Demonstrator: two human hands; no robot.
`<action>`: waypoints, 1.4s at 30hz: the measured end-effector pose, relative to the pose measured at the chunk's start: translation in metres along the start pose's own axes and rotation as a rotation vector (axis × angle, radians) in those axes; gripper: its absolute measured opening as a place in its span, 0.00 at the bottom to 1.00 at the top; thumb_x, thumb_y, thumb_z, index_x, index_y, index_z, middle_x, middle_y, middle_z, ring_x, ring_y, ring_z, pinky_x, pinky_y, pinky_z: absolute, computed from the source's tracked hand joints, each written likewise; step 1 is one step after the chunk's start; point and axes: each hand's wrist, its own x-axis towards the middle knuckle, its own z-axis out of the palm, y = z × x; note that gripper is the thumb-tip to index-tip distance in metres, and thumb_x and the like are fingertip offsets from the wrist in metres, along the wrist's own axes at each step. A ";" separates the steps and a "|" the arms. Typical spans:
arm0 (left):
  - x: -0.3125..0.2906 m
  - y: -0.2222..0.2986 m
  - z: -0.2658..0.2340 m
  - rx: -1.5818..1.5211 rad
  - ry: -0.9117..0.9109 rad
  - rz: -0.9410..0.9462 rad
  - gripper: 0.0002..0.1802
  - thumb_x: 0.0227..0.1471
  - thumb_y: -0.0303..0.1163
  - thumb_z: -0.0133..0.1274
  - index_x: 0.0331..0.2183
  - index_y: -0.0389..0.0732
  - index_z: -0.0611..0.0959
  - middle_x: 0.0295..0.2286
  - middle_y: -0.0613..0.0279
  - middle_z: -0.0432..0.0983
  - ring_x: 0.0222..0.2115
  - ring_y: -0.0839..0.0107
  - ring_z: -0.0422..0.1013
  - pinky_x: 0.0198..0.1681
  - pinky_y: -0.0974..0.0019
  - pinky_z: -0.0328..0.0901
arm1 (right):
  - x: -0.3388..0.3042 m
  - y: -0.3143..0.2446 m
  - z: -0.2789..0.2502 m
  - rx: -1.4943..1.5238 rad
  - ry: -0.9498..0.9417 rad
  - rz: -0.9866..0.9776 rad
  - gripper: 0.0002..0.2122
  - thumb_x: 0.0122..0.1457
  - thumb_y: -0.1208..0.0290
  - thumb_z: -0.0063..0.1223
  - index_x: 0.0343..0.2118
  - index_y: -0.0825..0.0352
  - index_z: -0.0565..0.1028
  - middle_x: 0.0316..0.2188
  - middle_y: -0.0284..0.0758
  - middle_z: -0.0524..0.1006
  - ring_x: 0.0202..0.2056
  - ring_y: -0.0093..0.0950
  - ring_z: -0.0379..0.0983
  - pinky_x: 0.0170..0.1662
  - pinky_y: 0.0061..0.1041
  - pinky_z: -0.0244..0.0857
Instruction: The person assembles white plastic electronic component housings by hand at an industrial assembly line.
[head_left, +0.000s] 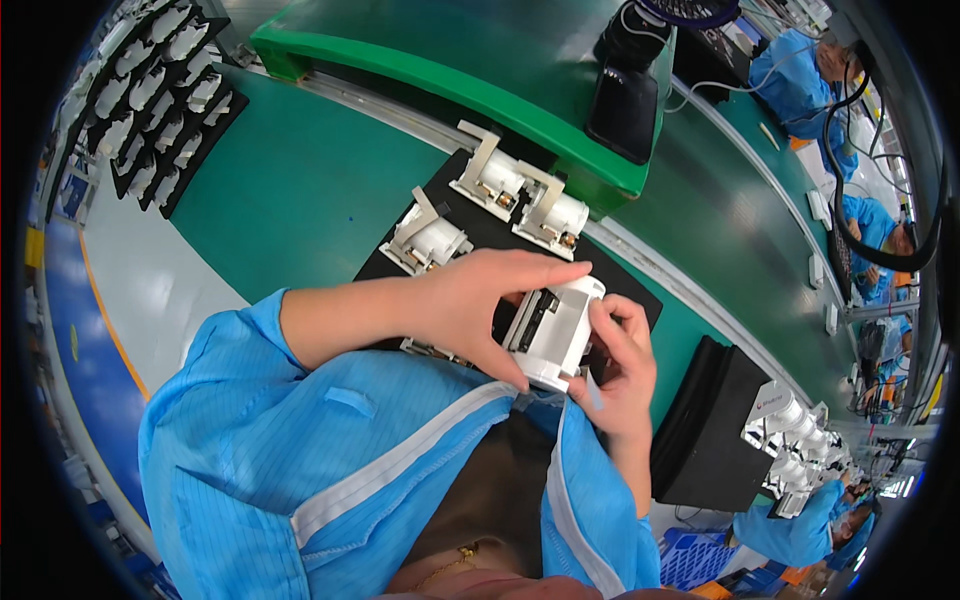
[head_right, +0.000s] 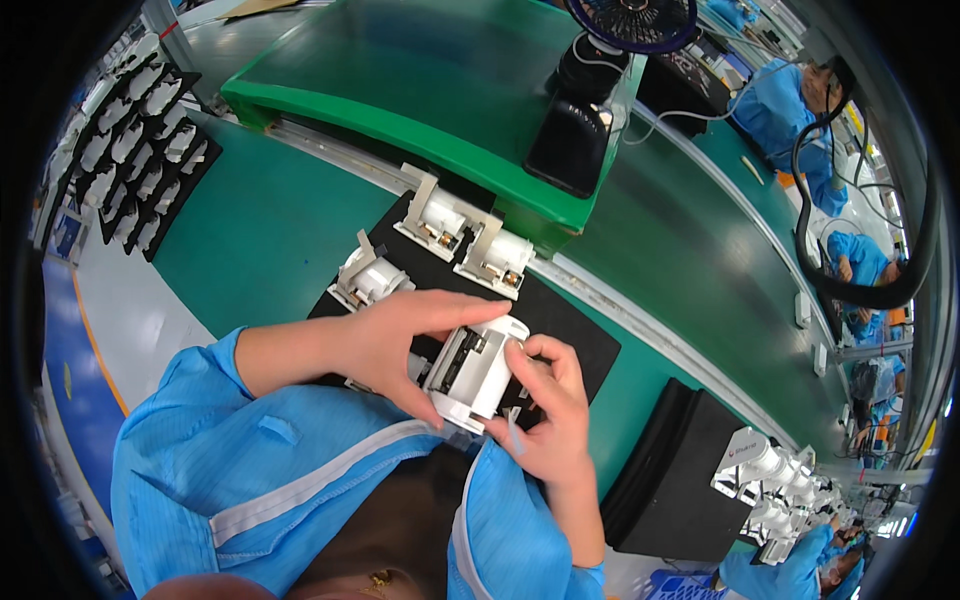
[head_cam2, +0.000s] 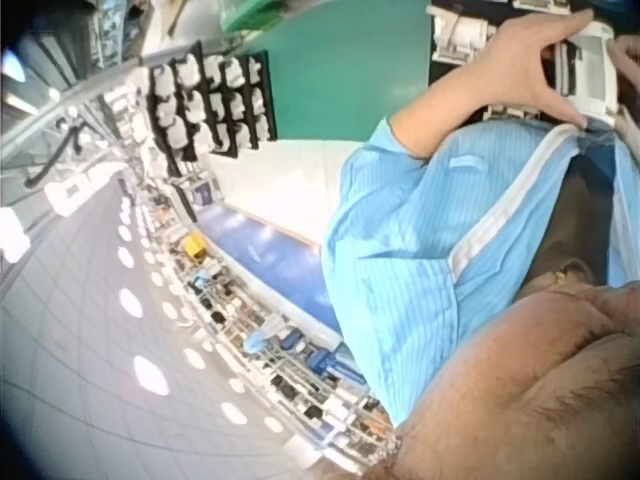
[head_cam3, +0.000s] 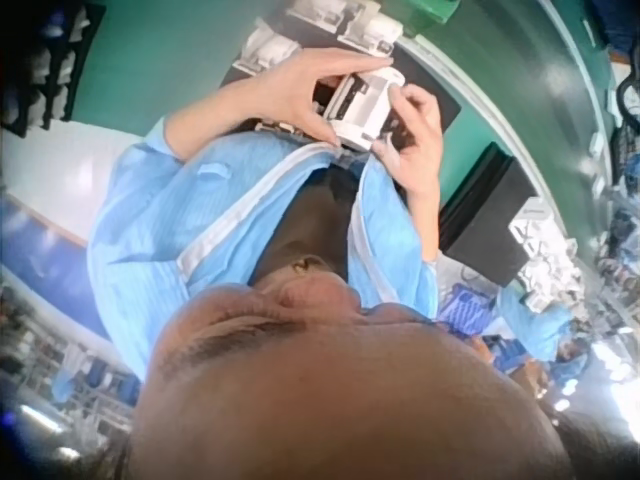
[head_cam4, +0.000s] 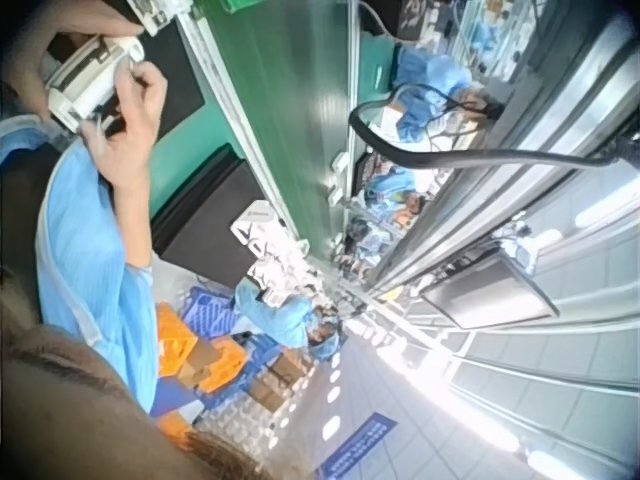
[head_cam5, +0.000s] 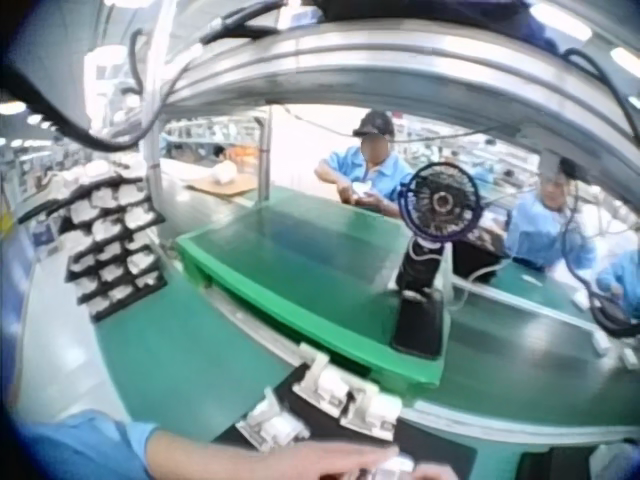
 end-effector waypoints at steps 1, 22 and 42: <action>0.000 0.000 -0.002 -0.106 -0.029 -0.048 0.62 0.23 0.39 0.75 0.61 0.44 0.61 0.54 0.52 0.63 0.52 0.63 0.66 0.51 0.61 0.66 | 0.003 -0.005 -0.008 -0.032 -0.083 0.014 0.33 0.39 0.77 0.69 0.53 0.71 0.70 0.48 0.42 0.66 0.41 0.31 0.73 0.45 0.26 0.68; 0.000 0.020 0.020 -0.393 0.159 -0.011 0.27 0.45 0.24 0.59 0.49 0.35 0.73 0.48 0.53 0.69 0.51 0.66 0.67 0.53 0.62 0.64 | -0.002 -0.030 0.017 -0.062 0.242 0.066 0.28 0.49 0.76 0.63 0.53 0.70 0.64 0.49 0.43 0.70 0.48 0.32 0.71 0.50 0.29 0.65; -0.026 0.042 0.003 -0.263 0.227 -0.187 0.50 0.47 0.59 0.54 0.62 0.40 0.58 0.59 0.51 0.59 0.60 0.60 0.57 0.55 0.61 0.58 | -0.096 -0.053 -0.199 -0.341 0.650 0.292 0.27 0.53 0.72 0.57 0.56 0.68 0.63 0.51 0.41 0.70 0.51 0.35 0.68 0.55 0.32 0.60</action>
